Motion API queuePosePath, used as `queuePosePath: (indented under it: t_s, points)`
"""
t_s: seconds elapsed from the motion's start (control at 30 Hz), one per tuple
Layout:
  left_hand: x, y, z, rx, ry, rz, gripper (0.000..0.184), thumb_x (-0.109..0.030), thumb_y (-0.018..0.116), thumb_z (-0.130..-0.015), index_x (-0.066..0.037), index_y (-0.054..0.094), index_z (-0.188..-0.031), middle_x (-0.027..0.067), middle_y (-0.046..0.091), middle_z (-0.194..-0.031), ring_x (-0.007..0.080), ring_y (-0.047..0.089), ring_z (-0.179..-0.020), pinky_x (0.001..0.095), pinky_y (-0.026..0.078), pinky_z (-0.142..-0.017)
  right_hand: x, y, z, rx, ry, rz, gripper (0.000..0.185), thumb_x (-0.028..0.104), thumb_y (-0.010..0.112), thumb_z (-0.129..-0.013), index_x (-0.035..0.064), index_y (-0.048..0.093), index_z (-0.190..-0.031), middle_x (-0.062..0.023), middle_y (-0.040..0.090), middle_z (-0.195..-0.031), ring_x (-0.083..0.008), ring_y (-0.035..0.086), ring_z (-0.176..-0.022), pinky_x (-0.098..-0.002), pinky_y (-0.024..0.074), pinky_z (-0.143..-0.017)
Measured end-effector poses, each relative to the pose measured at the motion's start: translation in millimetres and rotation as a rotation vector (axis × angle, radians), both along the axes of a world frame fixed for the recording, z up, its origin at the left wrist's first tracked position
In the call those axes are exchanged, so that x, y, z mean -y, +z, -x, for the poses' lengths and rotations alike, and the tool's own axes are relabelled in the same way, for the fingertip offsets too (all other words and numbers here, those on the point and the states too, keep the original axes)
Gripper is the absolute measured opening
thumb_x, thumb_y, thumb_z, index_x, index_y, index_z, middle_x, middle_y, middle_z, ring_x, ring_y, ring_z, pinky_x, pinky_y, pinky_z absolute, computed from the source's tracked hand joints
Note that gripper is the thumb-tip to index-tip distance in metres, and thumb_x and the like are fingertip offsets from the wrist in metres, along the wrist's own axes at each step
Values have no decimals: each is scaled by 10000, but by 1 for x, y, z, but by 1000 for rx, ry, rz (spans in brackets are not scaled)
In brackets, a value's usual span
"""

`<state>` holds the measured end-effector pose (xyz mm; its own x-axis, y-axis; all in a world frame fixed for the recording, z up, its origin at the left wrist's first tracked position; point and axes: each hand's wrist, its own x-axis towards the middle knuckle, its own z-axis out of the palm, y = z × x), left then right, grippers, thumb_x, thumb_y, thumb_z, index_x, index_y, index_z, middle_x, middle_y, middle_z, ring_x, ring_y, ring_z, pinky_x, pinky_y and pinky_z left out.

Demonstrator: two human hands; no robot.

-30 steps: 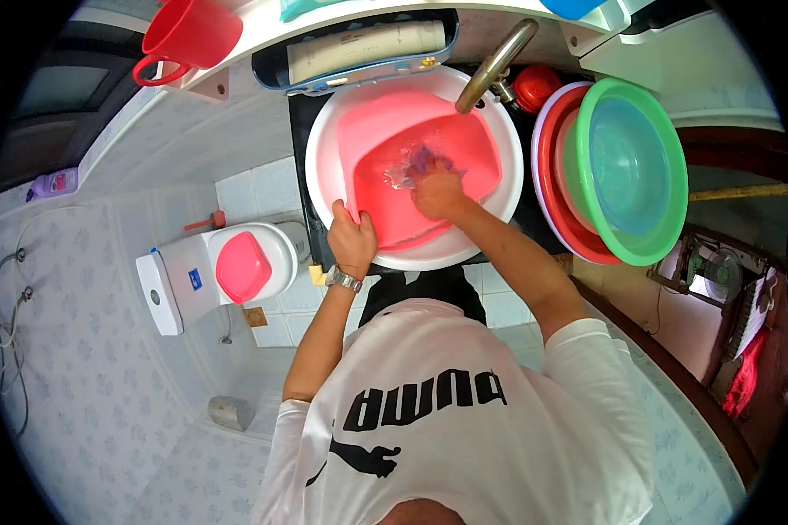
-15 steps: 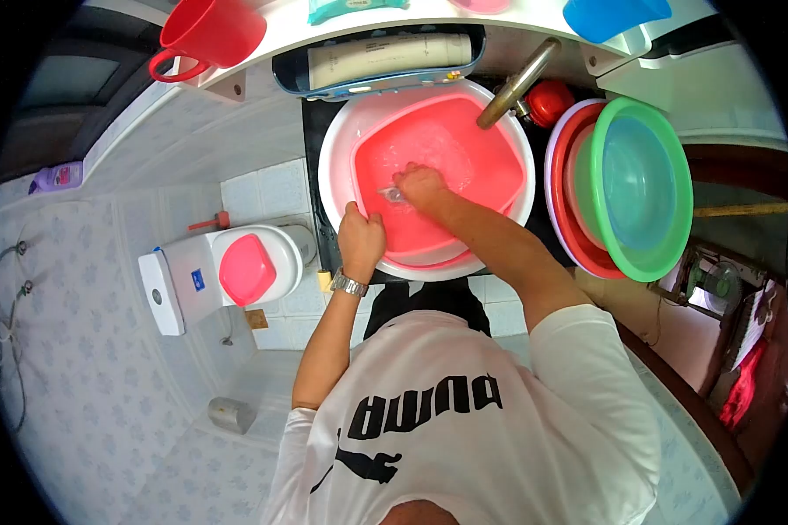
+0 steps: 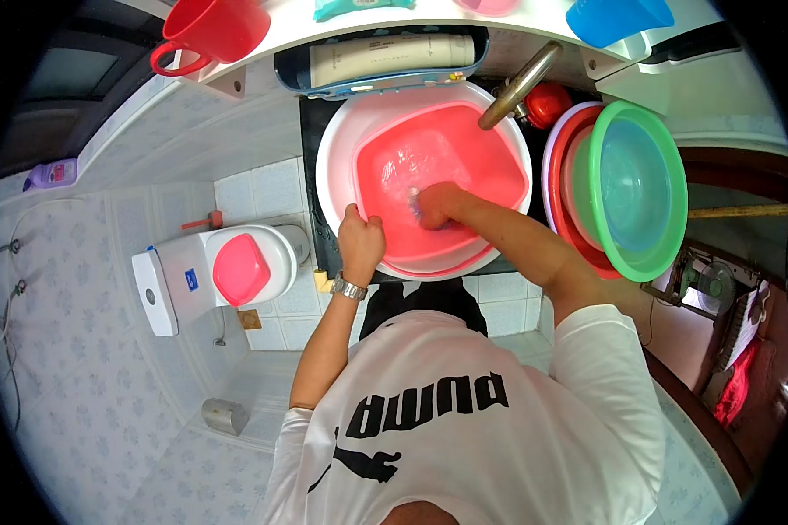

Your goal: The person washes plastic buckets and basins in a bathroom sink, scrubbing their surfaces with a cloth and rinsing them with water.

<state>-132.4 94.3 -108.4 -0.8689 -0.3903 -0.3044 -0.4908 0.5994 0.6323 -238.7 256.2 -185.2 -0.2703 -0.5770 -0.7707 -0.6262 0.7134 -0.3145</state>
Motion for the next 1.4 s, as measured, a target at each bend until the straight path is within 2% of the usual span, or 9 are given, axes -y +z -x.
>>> queuePosePath:
  t_s: [0.2, 0.3, 0.5, 0.7, 0.83, 0.9, 1.03, 1.27, 1.4]
  points:
    - [9, -19, -5, -59, 17, -118, 264, -136, 578, -809, 101, 540, -921, 340, 623, -840, 499, 609, -834, 521, 481, -744, 50, -20, -10, 533, -709, 381, 147, 168, 644, -741, 44, 693, -803, -170, 693, -804, -247, 681, -699, -395, 532, -629]
    - [13, -10, -3, -43, 24, -135, 272, -140, 573, -803, 106, 548, -917, 351, 621, -866, 500, 606, -864, 515, 480, -760, 69, -43, 1, 227, -931, 757, 272, 157, 681, -730, -31, 651, -924, -189, 698, -880, -309, 678, -775, -412, 541, -687]
    - [17, -18, -7, 24, 174, -328, 277, -131, 560, -796, 116, 564, -921, 352, 626, -886, 491, 612, -871, 508, 479, -763, 57, -33, 59, -472, -1255, 326, 221, 212, 640, -799, 19, 721, -868, -200, 710, -950, -348, 698, -925, -428, 566, -779]
    - [1, -1, -4, 36, 94, -136, 283, -135, 554, -800, 122, 564, -919, 347, 627, -857, 480, 622, -835, 502, 482, -738, 2, -28, 66, -429, -936, 57, 311, 249, 560, -853, 33, 713, -1018, -204, 702, -1034, -324, 686, -1004, -442, 554, -836]
    - [7, -17, -7, 81, 72, -291, 277, -134, 556, -799, 122, 558, -905, 352, 623, -850, 476, 623, -827, 497, 482, -730, 7, -60, 60, -294, -1237, 116, 317, 244, 587, -839, 34, 704, -1046, -202, 704, -1024, -339, 689, -980, -449, 545, -854]
    - [9, -18, -5, 80, 25, -285, 275, -131, 556, -797, 122, 556, -904, 346, 625, -845, 467, 627, -819, 491, 483, -726, 30, -81, 57, -283, -1551, 571, 206, 157, 623, -813, 34, 707, -957, -188, 713, -935, -315, 703, -913, -445, 568, -748]
    - [18, -26, -4, 29, 87, -418, 260, -97, 564, -779, 121, 557, -920, 303, 638, -826, 402, 637, -775, 444, 488, -691, 66, -11, 38, 789, -1675, 901, 145, -45, 628, -743, 37, 635, -861, -129, 672, -885, -208, 680, -860, -373, 538, -528]
    - [22, 0, -2, 152, 213, -577, 207, -36, 554, -781, 52, 614, -959, 103, 634, -755, 158, 530, -488, 317, 383, -418, 90, 48, 6, 261, -1423, 1187, 440, -61, 673, -735, -44, 543, -1155, -143, 647, -1056, -218, 665, -896, -351, 552, -775]
    - [16, -5, -7, 142, 253, -579, 208, -58, 562, -807, 97, 566, -945, 141, 638, -825, 200, 609, -720, 350, 466, -611, 77, 42, 36, 142, -1941, 1392, 280, -43, 621, -781, -14, 595, -1058, -95, 662, -977, -203, 660, -805, -367, 539, -620]
